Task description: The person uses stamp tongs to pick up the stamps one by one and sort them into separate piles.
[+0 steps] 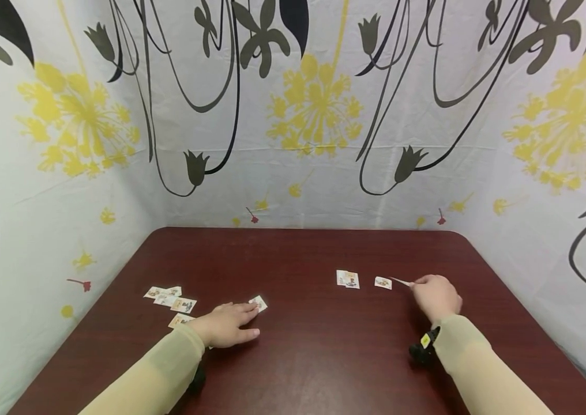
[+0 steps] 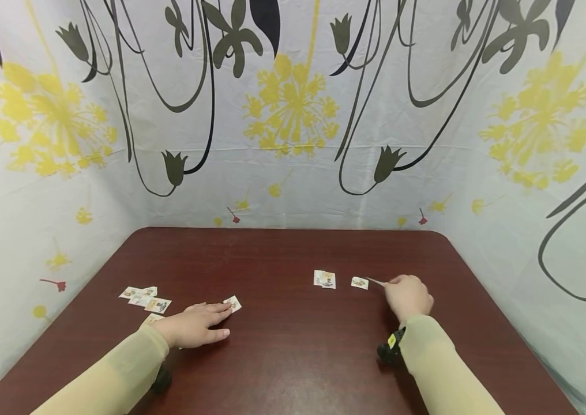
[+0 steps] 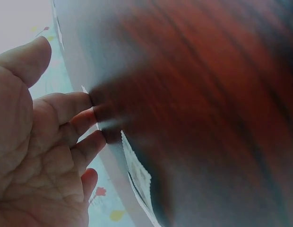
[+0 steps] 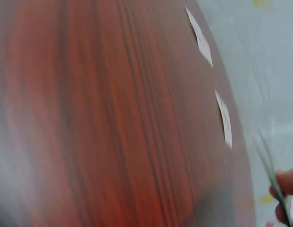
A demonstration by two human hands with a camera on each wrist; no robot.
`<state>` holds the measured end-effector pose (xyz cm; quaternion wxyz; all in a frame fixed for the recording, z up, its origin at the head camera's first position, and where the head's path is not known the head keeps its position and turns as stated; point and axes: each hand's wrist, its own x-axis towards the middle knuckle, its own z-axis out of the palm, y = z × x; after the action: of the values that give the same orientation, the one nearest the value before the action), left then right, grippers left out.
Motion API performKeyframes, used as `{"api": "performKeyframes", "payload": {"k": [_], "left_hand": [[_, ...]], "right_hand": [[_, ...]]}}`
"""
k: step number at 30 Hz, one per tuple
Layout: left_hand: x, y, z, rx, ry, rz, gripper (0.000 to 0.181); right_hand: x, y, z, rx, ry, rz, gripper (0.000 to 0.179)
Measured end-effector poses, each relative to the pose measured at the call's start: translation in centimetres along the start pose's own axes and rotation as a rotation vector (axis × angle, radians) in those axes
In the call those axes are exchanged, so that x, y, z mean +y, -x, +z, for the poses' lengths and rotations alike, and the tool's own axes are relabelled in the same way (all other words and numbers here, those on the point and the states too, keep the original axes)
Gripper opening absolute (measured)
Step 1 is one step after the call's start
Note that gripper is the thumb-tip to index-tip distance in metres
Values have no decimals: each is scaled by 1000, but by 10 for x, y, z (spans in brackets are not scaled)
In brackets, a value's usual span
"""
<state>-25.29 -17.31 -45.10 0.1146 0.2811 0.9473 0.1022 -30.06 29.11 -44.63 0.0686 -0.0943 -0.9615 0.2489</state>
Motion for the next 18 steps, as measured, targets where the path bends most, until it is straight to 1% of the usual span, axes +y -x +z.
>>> {"api": "performKeyframes", "payload": {"k": [3, 6, 8, 12, 18], "left_hand": [[-1, 0, 1, 3, -8, 2, 64], [2, 1, -1, 3, 1, 8, 65], [4, 3, -4, -5, 14, 7, 65], [8, 4, -8, -24, 31, -2, 66], [9, 5, -11, -36, 39, -23, 63]], "right_hand": [[-22, 1, 14, 37, 26, -95, 29], [-44, 2, 30, 33, 45, -176, 24], [-56, 1, 40, 29, 50, -205, 22], [-71, 0, 54, 29, 64, -214, 19], [-78, -1, 64, 29, 74, -177, 20]]}}
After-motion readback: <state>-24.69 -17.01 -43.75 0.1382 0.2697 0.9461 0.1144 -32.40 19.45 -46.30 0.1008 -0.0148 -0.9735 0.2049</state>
